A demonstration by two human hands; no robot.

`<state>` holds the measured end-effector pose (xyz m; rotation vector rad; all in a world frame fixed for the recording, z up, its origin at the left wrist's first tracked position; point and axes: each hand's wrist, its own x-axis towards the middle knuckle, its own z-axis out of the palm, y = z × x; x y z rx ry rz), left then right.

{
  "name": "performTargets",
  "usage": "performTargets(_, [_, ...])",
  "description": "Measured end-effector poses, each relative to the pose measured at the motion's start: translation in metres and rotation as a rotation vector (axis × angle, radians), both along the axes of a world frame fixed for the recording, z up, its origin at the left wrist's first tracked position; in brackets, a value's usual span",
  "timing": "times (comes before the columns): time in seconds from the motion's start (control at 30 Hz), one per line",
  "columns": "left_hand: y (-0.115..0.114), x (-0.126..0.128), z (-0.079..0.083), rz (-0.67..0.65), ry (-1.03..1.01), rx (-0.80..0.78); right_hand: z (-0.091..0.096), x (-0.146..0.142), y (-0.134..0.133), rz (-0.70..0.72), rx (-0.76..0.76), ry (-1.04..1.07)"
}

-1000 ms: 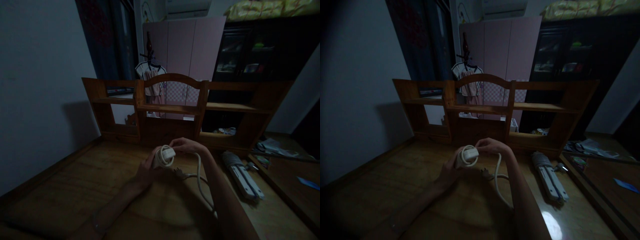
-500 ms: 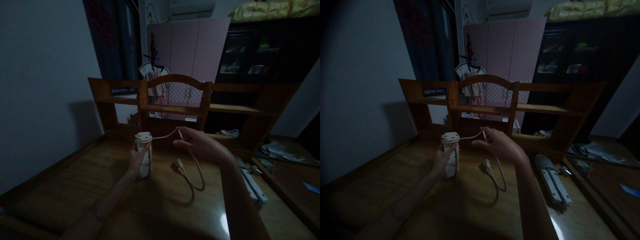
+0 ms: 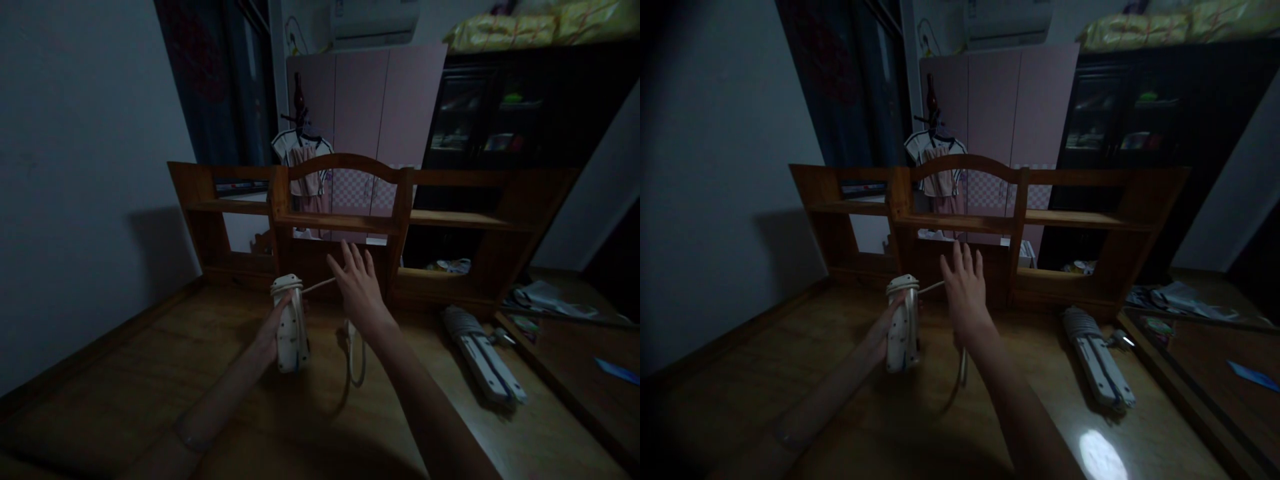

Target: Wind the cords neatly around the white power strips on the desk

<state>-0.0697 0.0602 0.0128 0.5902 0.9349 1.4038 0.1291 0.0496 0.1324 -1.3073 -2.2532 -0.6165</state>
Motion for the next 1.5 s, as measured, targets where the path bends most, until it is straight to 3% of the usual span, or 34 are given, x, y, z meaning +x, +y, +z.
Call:
performTargets(0.17, [0.001, -0.001, 0.004, -0.070, -0.047, 0.004, 0.009, 0.056, 0.019, -0.333, -0.174, 0.208])
performTargets(0.3, [-0.004, 0.002, 0.013, -0.057, -0.086, 0.043, 0.021, 0.106, 0.032, -0.362, -0.348, 0.420])
performTargets(0.43, [-0.011, 0.002, 0.022, -0.018, -0.066, 0.106, 0.037, 0.119, 0.027, -0.354, -0.044, 0.521])
performTargets(0.53, [-0.014, -0.001, 0.025, -0.014, -0.105, 0.130, 0.048, 0.103, 0.012, -0.197, 0.192, 0.608])
performTargets(0.63, [-0.015, -0.004, 0.025, -0.057, -0.139, 0.167, 0.059, 0.084, -0.008, 0.073, 0.201, 0.708])
performTargets(0.7, [-0.014, -0.004, 0.025, -0.078, -0.143, 0.202, 0.064, 0.074, -0.020, 0.281, 0.047, 0.758])
performTargets(0.8, [-0.015, -0.002, 0.024, -0.075, -0.159, 0.211, 0.066, 0.067, -0.031, 0.526, -0.339, 0.795])
performTargets(0.87, [-0.015, -0.002, 0.025, -0.082, -0.168, 0.201, 0.064, 0.065, -0.030, 0.627, -0.606, 0.758])
performTargets(0.93, [-0.015, -0.002, 0.025, -0.093, -0.163, 0.189, 0.060, 0.063, -0.023, 0.648, -0.691, 0.736])
performTargets(0.97, [-0.014, -0.003, 0.024, -0.094, -0.158, 0.180, 0.058, 0.061, -0.019, 0.620, -0.617, 0.754])
performTargets(1.1, [-0.010, -0.003, 0.018, -0.078, -0.092, 0.108, 0.050, 0.054, -0.008, 0.328, 0.003, 0.757])
performTargets(1.17, [-0.009, -0.001, 0.014, -0.068, -0.052, 0.094, 0.048, 0.051, -0.008, 0.196, 0.150, 0.623])
performTargets(1.37, [-0.011, 0.004, 0.013, -0.014, 0.076, 0.151, 0.045, 0.057, -0.009, -0.024, 0.237, 0.340])
performTargets(1.5, [-0.011, 0.003, 0.020, 0.190, 0.290, 0.308, 0.035, 0.075, 0.011, -0.141, 0.078, 0.157])
